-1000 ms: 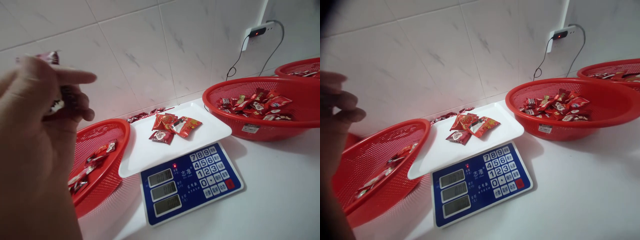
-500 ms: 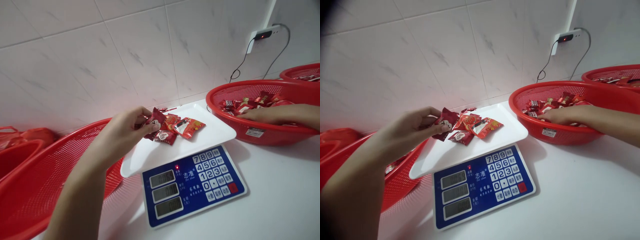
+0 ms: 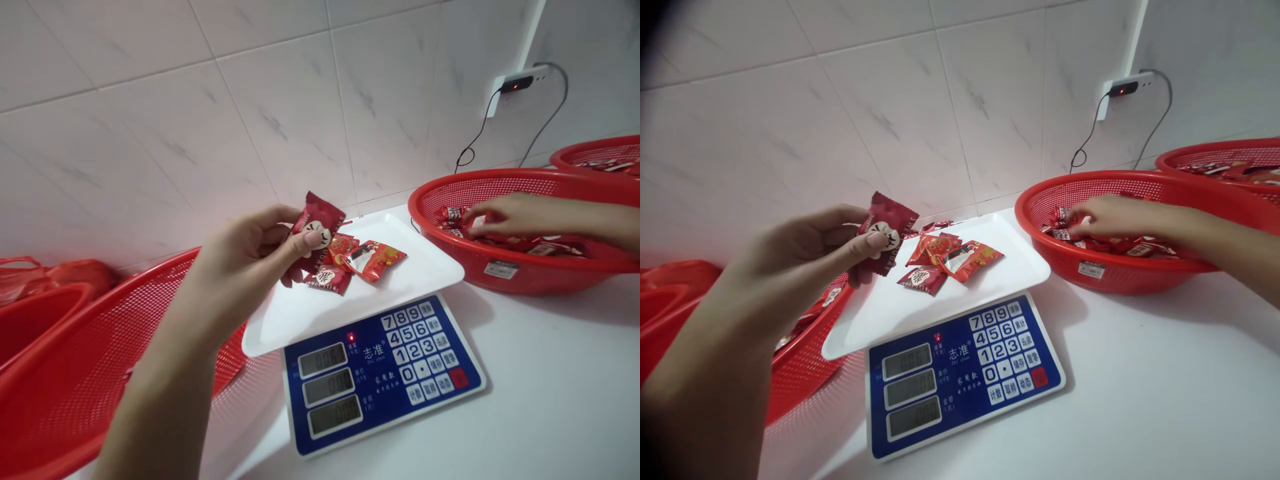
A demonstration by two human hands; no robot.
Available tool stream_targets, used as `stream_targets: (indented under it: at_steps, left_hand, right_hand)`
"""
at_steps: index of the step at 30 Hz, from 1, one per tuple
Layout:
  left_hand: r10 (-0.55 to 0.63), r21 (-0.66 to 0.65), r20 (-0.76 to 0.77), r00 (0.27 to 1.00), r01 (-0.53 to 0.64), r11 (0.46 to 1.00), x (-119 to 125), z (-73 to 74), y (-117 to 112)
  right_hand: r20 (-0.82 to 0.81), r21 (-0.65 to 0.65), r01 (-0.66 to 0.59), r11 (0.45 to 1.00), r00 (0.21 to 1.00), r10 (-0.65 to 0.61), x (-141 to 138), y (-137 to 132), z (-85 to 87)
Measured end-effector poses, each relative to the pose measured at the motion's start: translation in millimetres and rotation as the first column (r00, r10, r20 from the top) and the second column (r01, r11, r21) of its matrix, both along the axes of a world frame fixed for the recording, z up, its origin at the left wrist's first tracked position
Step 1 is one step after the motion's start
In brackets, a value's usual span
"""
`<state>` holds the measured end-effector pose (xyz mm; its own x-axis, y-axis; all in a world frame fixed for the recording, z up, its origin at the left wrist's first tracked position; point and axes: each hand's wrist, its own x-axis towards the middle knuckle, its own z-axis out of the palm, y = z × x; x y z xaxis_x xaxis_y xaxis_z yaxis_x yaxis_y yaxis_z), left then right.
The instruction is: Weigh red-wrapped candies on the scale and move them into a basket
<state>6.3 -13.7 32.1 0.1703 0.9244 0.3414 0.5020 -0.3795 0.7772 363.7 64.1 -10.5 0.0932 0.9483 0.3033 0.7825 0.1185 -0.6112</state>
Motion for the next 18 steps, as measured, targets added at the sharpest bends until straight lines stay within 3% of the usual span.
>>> stream_targets:
  at_steps: [2,3,5,6,8,10,12,14,16,17,18]
  left_hand:
    - [-0.045,0.002,0.040,0.998,0.045,0.999,20,1.1,-2]
    - [-0.073,0.004,0.036,0.997,0.073,0.997,31,2.1,-1]
    - [-0.144,-0.016,-0.010,0.990,0.144,0.989,52,5.3,4]
    - [-0.195,-0.027,-0.022,0.981,0.194,0.981,60,7.1,8]
    - [-0.302,-0.047,-0.022,0.953,0.300,0.953,69,9.3,15]
    - [-0.315,-0.046,-0.075,0.946,0.312,0.949,69,7.1,23]
    - [-0.215,-0.028,-0.325,0.921,0.218,0.976,65,-0.5,28]
    - [-0.100,0.012,-0.642,0.760,0.140,0.990,61,-10.8,31]
    - [-0.075,0.026,-0.792,0.607,0.155,0.988,58,-18.6,31]
    - [-0.085,0.030,-0.788,0.610,0.175,0.984,57,-20.0,29]
    - [-0.095,0.044,-0.744,0.662,0.190,0.981,55,-19.5,27]
  right_hand:
    - [-0.117,-0.147,-0.094,0.985,0.990,0.077,-18,-22,19.0]
    - [-0.230,-0.182,-0.214,0.960,0.958,0.170,-30,-33,26.9]
    - [-0.416,-0.136,-0.511,0.848,0.807,0.419,-54,-50,37.1]
    - [-0.458,-0.082,-0.590,0.803,0.738,0.496,-65,-55,39.4]
    - [-0.498,0.022,-0.610,0.792,0.680,0.538,-78,-56,40.7]
    - [-0.495,0.107,-0.499,0.860,0.724,0.481,-76,-52,40.7]
    - [-0.452,0.154,-0.316,0.936,0.820,0.351,-62,-48,41.4]
    - [-0.355,0.165,-0.114,0.980,0.920,0.167,-44,-46,41.7]
    - [-0.199,0.149,0.087,0.985,0.978,-0.057,-25,-43,39.2]
    - [-0.103,0.137,0.174,0.975,0.982,-0.161,-16,-41,36.4]
    - [0.002,0.112,0.233,0.966,0.972,-0.235,-9,-38,32.4]
